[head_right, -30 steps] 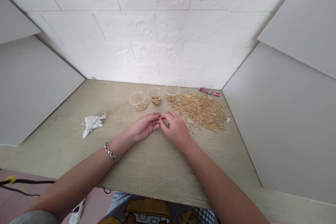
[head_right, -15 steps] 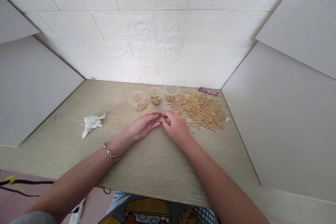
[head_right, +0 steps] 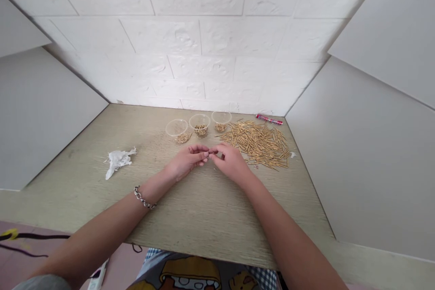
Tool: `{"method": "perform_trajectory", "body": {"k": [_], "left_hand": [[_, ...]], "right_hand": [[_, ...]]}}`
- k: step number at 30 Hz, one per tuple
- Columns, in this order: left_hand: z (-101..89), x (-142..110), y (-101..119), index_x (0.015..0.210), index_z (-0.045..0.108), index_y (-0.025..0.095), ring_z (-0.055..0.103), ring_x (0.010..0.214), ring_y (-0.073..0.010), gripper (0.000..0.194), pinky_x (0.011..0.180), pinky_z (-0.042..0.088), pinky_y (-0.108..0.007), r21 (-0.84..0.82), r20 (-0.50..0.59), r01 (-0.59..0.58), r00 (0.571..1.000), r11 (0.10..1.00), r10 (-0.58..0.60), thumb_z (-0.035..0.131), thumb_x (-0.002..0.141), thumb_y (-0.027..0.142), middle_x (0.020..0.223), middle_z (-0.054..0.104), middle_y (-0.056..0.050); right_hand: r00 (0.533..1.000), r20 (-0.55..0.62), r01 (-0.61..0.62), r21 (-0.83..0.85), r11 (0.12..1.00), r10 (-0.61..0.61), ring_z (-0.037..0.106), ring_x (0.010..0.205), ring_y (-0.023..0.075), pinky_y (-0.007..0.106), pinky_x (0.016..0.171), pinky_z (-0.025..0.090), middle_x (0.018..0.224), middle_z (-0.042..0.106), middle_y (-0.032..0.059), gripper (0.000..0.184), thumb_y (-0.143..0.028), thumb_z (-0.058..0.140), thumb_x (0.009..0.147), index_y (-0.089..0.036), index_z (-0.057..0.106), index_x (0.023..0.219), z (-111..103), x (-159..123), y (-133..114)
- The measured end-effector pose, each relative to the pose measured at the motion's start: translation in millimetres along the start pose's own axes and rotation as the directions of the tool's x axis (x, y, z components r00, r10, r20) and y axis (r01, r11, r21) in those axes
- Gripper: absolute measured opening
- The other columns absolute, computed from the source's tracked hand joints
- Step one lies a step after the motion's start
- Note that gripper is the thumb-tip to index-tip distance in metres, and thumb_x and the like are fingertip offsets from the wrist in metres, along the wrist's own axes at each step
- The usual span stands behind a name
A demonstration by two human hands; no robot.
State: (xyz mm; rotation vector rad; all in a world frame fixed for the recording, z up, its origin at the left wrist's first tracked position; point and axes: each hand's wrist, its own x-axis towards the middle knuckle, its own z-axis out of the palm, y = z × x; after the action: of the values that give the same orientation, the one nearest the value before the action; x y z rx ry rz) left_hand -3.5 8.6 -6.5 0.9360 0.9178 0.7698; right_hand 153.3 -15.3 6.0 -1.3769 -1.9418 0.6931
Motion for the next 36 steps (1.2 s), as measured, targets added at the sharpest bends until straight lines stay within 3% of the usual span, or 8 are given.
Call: {"method": "perform_trajectory", "body": {"k": [3, 7, 9, 13, 18, 28, 36], "left_hand": [[1.8, -1, 1, 0.081, 0.057, 0.01, 0.05, 0.058, -0.0047, 0.023, 0.054, 0.04, -0.018, -0.007, -0.015, -0.018, 1.0, 1.0, 0.018, 0.067, 0.063, 0.018, 0.07, 0.057, -0.002], [2.8, -1, 2, 0.085, 0.056, 0.011, 0.047, 0.054, -0.0036, 0.022, 0.05, 0.037, -0.017, -0.038, -0.062, -0.024, 0.998, 0.999, 0.022, 0.063, 0.065, 0.016, 0.066, 0.052, 0.001], [2.3, -1, 2, 0.086, 0.057, 0.011, 0.046, 0.054, -0.0038, 0.019, 0.05, 0.037, -0.017, -0.048, -0.064, -0.018, 0.998, 0.999, 0.015, 0.059, 0.068, 0.015, 0.064, 0.05, 0.002], [1.3, -2, 2, 0.087, 0.058, 0.011, 0.047, 0.056, -0.0052, 0.017, 0.051, 0.038, -0.018, -0.063, -0.061, -0.004, 0.998, 0.998, 0.0, 0.055, 0.07, 0.016, 0.062, 0.048, 0.001], [1.3, -2, 3, 0.087, 0.057, 0.011, 0.047, 0.056, -0.0049, 0.018, 0.052, 0.038, -0.017, -0.086, -0.049, 0.004, 0.999, 0.996, -0.009, 0.057, 0.072, 0.02, 0.062, 0.048, 0.001], [2.4, -2, 4, 0.092, 0.051, 0.012, 0.054, 0.062, -0.0073, 0.026, 0.051, 0.038, -0.017, -0.078, -0.059, -0.016, 0.998, 0.997, 0.011, 0.061, 0.069, 0.013, 0.069, 0.054, -0.001], [2.7, -2, 1, 0.081, 0.054, 0.012, 0.055, 0.072, -0.0085, 0.025, 0.059, 0.041, -0.018, 0.01, -0.021, -0.017, 1.0, 1.0, 0.017, 0.068, 0.062, 0.018, 0.077, 0.057, -0.002]], "right_hand": [[1.0, 0.011, -0.008, 0.003, 1.0, 0.008, 0.046, 0.055, 0.008, 0.022, 0.053, 0.037, 0.08, 0.06, 0.0011, 0.016, -0.022, 0.05, 0.075, -0.019, 0.063, 0.084, -6, 1, 2], [0.985, -0.172, -0.033, -0.114, 0.993, 0.013, 0.047, 0.057, 0.01, 0.024, 0.055, 0.038, 0.079, 0.061, 0.0022, 0.019, -0.026, 0.049, 0.075, -0.019, 0.063, 0.087, -23, 4, 13], [0.979, -0.204, -0.053, -0.203, 0.978, 0.011, 0.049, 0.061, 0.0114, 0.025, 0.057, 0.038, 0.081, 0.06, 0.003, 0.019, -0.025, 0.048, 0.075, -0.019, 0.063, 0.087, -32, 4, 20], [0.999, -0.034, -0.023, -0.343, 0.939, 0.012, 0.051, 0.066, 0.0129, 0.026, 0.06, 0.037, 0.082, 0.059, 0.0033, 0.016, -0.023, 0.05, 0.075, -0.02, 0.065, 0.079, -42, 2, 29], [0.99, 0.138, 0.046, -0.363, 0.931, 0.005, 0.052, 0.069, 0.0132, 0.025, 0.061, 0.037, 0.078, 0.058, 0.0019, 0.012, -0.022, 0.053, 0.073, -0.022, 0.065, 0.073, -39, 0, 29], [0.986, 0.166, 0.067, -0.379, 0.923, -0.003, 0.051, 0.071, 0.014, 0.026, 0.063, 0.036, 0.075, 0.056, 0.0031, 0.014, -0.016, 0.047, 0.077, -0.017, 0.059, 0.071, -21, 0, 22], [0.992, 0.068, 0.122, -0.343, 0.931, -0.105, 0.05, 0.073, 0.0136, 0.025, 0.063, 0.036, 0.082, 0.056, 0.0038, 0.013, -0.022, 0.042, 0.082, -0.017, 0.054, 0.08, -6, -5, 8]]}}
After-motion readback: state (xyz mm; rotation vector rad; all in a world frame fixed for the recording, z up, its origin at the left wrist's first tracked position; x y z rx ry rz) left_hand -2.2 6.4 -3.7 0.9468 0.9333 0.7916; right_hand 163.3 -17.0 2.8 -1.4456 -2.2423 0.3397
